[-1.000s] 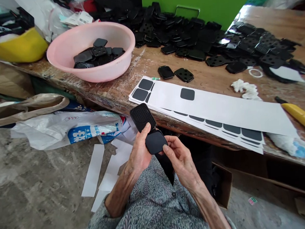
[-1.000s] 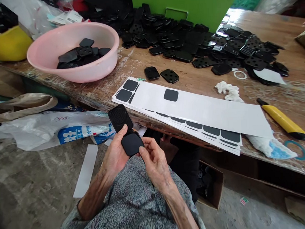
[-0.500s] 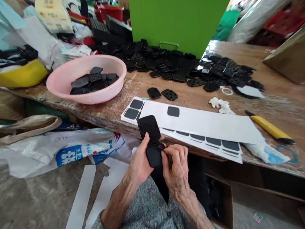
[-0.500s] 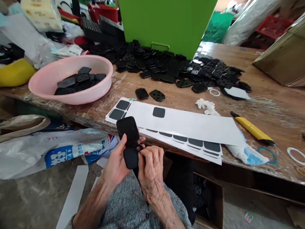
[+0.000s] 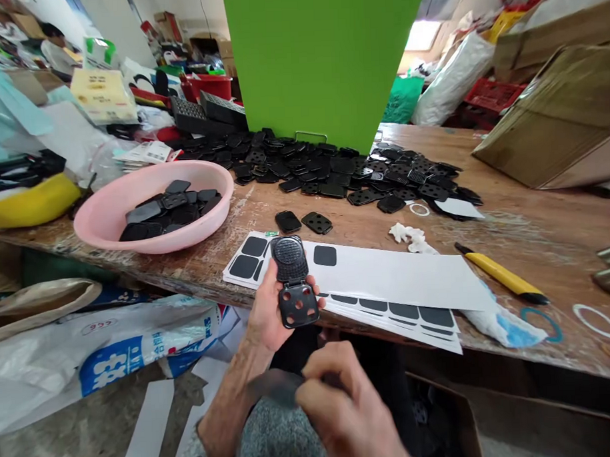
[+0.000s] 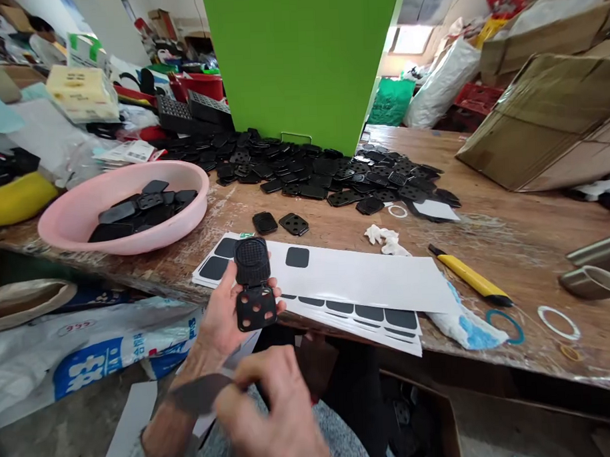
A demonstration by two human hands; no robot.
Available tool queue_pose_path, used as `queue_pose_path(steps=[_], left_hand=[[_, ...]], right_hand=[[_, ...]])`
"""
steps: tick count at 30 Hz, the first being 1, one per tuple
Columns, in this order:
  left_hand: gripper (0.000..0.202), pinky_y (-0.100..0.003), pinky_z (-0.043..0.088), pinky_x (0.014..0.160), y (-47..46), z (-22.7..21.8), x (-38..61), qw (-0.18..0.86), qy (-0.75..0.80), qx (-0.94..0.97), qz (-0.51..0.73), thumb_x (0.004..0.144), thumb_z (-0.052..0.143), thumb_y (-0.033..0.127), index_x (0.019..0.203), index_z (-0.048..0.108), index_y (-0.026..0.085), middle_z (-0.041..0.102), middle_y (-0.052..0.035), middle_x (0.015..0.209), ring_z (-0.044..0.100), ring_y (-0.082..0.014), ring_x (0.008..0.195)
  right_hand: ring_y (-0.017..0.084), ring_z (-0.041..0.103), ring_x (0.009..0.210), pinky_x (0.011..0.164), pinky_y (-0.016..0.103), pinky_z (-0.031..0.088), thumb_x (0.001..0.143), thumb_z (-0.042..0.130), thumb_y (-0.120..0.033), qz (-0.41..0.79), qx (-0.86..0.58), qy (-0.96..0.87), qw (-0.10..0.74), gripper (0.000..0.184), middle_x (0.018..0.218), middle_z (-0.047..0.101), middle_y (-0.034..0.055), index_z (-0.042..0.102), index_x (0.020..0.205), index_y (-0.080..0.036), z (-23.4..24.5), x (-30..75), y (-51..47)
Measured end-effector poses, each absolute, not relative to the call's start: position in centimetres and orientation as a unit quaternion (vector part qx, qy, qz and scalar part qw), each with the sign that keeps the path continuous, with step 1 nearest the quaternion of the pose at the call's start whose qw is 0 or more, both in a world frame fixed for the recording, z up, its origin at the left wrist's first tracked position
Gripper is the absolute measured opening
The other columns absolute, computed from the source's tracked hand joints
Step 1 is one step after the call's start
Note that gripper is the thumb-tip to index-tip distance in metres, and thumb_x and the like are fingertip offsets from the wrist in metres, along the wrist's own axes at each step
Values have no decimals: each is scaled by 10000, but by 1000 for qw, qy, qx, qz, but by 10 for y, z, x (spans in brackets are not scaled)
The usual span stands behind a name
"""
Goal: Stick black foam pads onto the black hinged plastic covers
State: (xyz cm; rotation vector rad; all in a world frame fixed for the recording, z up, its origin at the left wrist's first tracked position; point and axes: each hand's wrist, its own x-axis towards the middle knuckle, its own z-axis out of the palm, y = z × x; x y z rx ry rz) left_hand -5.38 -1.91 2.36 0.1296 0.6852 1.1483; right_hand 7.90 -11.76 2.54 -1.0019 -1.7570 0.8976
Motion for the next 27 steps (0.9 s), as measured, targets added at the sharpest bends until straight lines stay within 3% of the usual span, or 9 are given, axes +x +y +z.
queue_pose_path(steps=[3,6,8,10,12,17,21,25,27], left_hand=[[573,-419,566,683,-20,26,-52,777,352,68,518,935,324,541,797,661,98,647,-107,727,639,-213,656],[546,-384,560,732,-20,27,-44,789,356,75,495,952,319,495,813,672,102,663,-102,739,658,-205,691],[524,-365,554,753,-21,28,-37,798,352,76,483,952,331,484,831,676,109,678,-101,775,667,-204,717],[513,-355,549,761,-21,29,-32,806,345,76,475,950,340,479,833,679,112,686,-101,789,668,-202,724],[521,-346,547,753,-21,28,-28,814,339,77,465,945,348,485,820,683,106,686,-103,772,667,-203,714],[549,-316,537,669,-25,21,-25,833,333,72,436,930,361,522,807,694,104,686,-110,756,674,-226,731],[538,-286,516,598,-28,19,-25,833,343,66,429,932,355,517,811,698,120,692,-109,739,675,-215,695],[534,-215,361,385,-29,19,-22,825,390,72,403,896,402,556,850,705,119,696,-102,708,607,-158,511],[516,-213,311,356,-29,18,-20,818,409,72,398,882,421,561,862,706,131,696,-94,702,603,-161,505]], right_hand=[[144,570,727,640,250,500,908,489,-138,331,-415,-732,427,268,851,576,17,582,1090,-313,29,106,-110],[134,567,698,637,234,491,903,518,-144,315,-474,-689,448,421,820,574,-6,433,1278,-318,24,127,-105],[129,546,653,588,222,471,898,550,-191,333,-508,-651,456,292,773,564,-17,492,1166,-292,23,135,-104],[122,514,621,540,215,445,893,578,-269,379,-528,-609,454,38,754,552,-11,562,923,-255,25,140,-104],[117,495,613,524,209,435,880,601,-338,447,-532,-552,462,131,747,540,-7,565,813,-232,27,145,-102],[123,536,676,616,225,476,842,661,-381,570,-512,-423,483,182,790,553,-8,577,913,-236,21,151,-98],[132,526,713,644,228,466,827,666,-401,607,-494,-396,480,234,807,556,4,556,753,-210,20,147,-95],[197,554,945,811,303,475,844,621,-439,622,-491,-376,480,272,1044,593,53,550,727,-203,18,139,-91],[220,552,1007,858,335,464,845,613,-445,630,-492,-370,473,278,1077,602,63,566,725,-199,15,134,-89]])
